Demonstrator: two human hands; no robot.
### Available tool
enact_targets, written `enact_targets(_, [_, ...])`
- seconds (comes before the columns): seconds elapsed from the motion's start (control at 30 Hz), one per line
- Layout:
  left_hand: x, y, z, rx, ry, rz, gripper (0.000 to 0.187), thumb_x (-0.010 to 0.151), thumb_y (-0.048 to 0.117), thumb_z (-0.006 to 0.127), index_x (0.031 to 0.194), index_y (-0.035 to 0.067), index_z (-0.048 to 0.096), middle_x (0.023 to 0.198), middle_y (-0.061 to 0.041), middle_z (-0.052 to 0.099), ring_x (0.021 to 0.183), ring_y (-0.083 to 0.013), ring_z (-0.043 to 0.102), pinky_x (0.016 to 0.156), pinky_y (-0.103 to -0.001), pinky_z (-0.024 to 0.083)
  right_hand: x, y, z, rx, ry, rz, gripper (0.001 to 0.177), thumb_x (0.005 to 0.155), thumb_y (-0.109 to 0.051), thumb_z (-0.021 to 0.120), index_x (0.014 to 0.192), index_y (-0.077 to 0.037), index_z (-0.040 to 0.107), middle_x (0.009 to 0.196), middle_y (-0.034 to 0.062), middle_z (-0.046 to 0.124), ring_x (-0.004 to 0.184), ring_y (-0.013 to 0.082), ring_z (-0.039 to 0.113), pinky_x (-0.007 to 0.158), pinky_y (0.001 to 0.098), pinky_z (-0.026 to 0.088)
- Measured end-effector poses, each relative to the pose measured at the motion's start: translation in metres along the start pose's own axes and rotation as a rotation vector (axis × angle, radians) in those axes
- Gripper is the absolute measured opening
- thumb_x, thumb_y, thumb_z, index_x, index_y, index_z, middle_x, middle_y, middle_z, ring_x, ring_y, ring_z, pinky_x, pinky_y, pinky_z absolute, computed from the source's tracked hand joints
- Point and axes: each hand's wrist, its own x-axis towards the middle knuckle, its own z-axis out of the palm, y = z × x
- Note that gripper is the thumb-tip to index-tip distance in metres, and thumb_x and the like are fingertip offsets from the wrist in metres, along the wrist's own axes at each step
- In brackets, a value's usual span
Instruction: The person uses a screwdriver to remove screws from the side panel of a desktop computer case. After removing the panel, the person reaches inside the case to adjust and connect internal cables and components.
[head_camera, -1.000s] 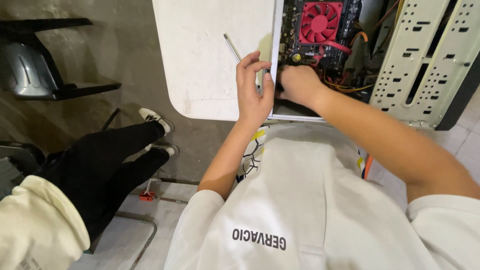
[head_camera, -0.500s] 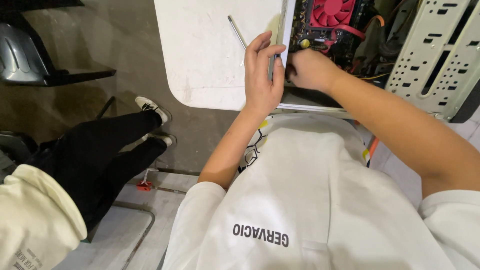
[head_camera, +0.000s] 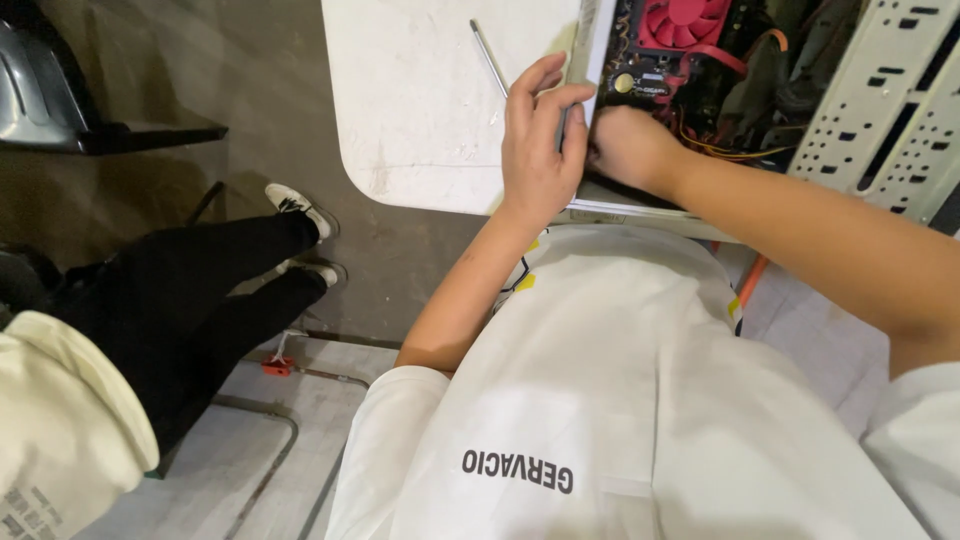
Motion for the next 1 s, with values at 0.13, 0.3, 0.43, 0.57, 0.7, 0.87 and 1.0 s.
enact_targets(0.13, [-0.001, -0.003, 0.002, -0.023, -0.004, -0.001, 0.018, 0.109, 0.008, 0.050, 0.121, 0.009, 0.063, 0.145, -0.012, 0.044, 0.137, -0.0311, 0.054, 0.120, -0.045, 0.054, -0.011, -0.004, -0.006, 0.127, 0.101, 0.080, 0.026, 0.085, -0.008, 0.057, 0.062, -0.004, 0.045, 0.056, 0.0164, 0.051, 0.053, 0.0293, 0.041, 0.056, 0.0442, 0.035])
enact_targets(0.3, [0.000, -0.004, 0.001, -0.044, -0.001, -0.004, 0.018, 0.108, 0.007, 0.050, 0.121, 0.010, 0.063, 0.144, -0.013, 0.045, 0.137, -0.0314, 0.053, 0.120, -0.046, 0.054, -0.005, -0.011, -0.007, 0.067, 0.061, 0.066, 0.016, 0.088, -0.012, 0.054, 0.077, -0.003, 0.058, 0.071, 0.0194, 0.064, 0.065, 0.0419, 0.059, 0.059, 0.0485, 0.044])
enact_targets(0.43, [-0.001, -0.005, 0.002, -0.050, -0.010, -0.008, 0.019, 0.108, 0.005, 0.051, 0.120, 0.011, 0.064, 0.144, -0.012, 0.046, 0.136, -0.0304, 0.054, 0.119, -0.045, 0.055, 0.004, -0.021, -0.005, -0.052, -0.084, 0.244, 0.024, 0.096, -0.013, 0.047, 0.087, -0.001, 0.066, 0.080, 0.0225, 0.069, 0.075, 0.0474, 0.068, 0.058, 0.0537, 0.051])
enact_targets(0.57, [-0.001, -0.004, 0.001, -0.046, -0.012, -0.003, 0.020, 0.108, 0.003, 0.051, 0.120, 0.011, 0.064, 0.144, -0.012, 0.046, 0.137, -0.0310, 0.055, 0.119, -0.045, 0.056, 0.002, -0.028, -0.009, 0.021, 0.005, 0.157, 0.028, 0.098, -0.012, 0.042, 0.116, -0.002, 0.061, 0.104, 0.0245, 0.069, 0.091, 0.0497, 0.068, 0.066, 0.0572, 0.052])
enact_targets(0.7, [0.000, -0.003, 0.001, -0.060, -0.013, -0.009, 0.020, 0.108, 0.003, 0.051, 0.120, 0.011, 0.063, 0.144, -0.011, 0.046, 0.136, -0.0312, 0.055, 0.119, -0.046, 0.055, 0.000, -0.020, -0.005, 0.006, 0.000, 0.144, 0.022, 0.096, -0.009, 0.044, 0.099, 0.000, 0.065, 0.091, 0.0246, 0.069, 0.081, 0.0487, 0.067, 0.060, 0.0552, 0.049])
enact_targets(0.87, [0.000, -0.004, 0.001, -0.068, -0.008, -0.004, 0.020, 0.108, 0.003, 0.051, 0.120, 0.011, 0.063, 0.143, -0.012, 0.047, 0.135, -0.0312, 0.056, 0.118, -0.045, 0.056, -0.003, -0.023, -0.005, -0.028, 0.036, 0.059, 0.020, 0.096, -0.006, 0.046, 0.101, 0.000, 0.064, 0.090, 0.0239, 0.068, 0.077, 0.0475, 0.066, 0.056, 0.0549, 0.047])
enact_targets(1.0, [-0.001, -0.005, 0.002, -0.066, -0.013, -0.013, 0.019, 0.107, 0.004, 0.051, 0.120, 0.012, 0.064, 0.144, -0.011, 0.046, 0.135, -0.0316, 0.055, 0.118, -0.045, 0.055, -0.003, -0.030, -0.007, -0.096, 0.012, 0.062, 0.020, 0.096, -0.010, 0.048, 0.106, -0.004, 0.065, 0.094, 0.0211, 0.068, 0.080, 0.0460, 0.067, 0.059, 0.0548, 0.049])
